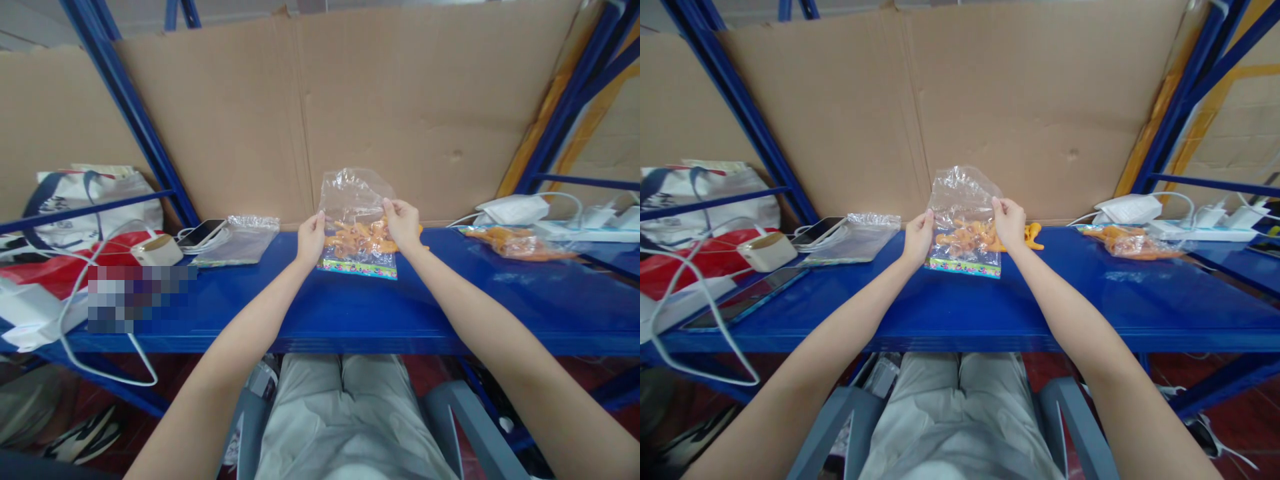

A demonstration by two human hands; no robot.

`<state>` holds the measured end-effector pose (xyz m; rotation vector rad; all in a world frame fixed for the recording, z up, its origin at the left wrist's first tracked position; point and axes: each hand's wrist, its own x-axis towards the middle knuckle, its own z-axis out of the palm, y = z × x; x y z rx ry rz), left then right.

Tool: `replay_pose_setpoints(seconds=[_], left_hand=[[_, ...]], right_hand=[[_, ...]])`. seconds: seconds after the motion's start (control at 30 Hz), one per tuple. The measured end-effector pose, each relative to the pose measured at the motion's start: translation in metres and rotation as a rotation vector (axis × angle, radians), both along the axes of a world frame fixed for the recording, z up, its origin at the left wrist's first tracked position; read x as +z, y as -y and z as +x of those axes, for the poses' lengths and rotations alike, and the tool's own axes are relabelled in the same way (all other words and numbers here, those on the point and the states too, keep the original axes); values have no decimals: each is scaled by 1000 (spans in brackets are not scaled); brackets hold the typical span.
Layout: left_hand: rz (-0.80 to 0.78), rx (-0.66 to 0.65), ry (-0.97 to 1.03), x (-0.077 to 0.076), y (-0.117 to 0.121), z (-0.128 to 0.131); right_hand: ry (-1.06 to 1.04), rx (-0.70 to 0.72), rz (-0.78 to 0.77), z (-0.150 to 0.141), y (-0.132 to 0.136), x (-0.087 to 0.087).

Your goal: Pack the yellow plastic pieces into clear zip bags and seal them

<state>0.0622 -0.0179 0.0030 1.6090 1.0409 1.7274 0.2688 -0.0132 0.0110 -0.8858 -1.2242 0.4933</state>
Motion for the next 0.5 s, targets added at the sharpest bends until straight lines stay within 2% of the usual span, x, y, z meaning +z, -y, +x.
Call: replay_pose_setpoints(seconds=[0.13,0.27,0.37,0.5], left_hand=[[79,63,-17,3,-7,-11],[93,80,16,5,-10,-18],[34,31,32,4,-10,-17],[-67,-36,74,6,-12,-19]], right_hand=[[-47,-106,-40,0,5,3],[-138,5,-169,-4,14,9],[-149,119,-243,-11,18,8],[-93,117,-172,-20,18,3]])
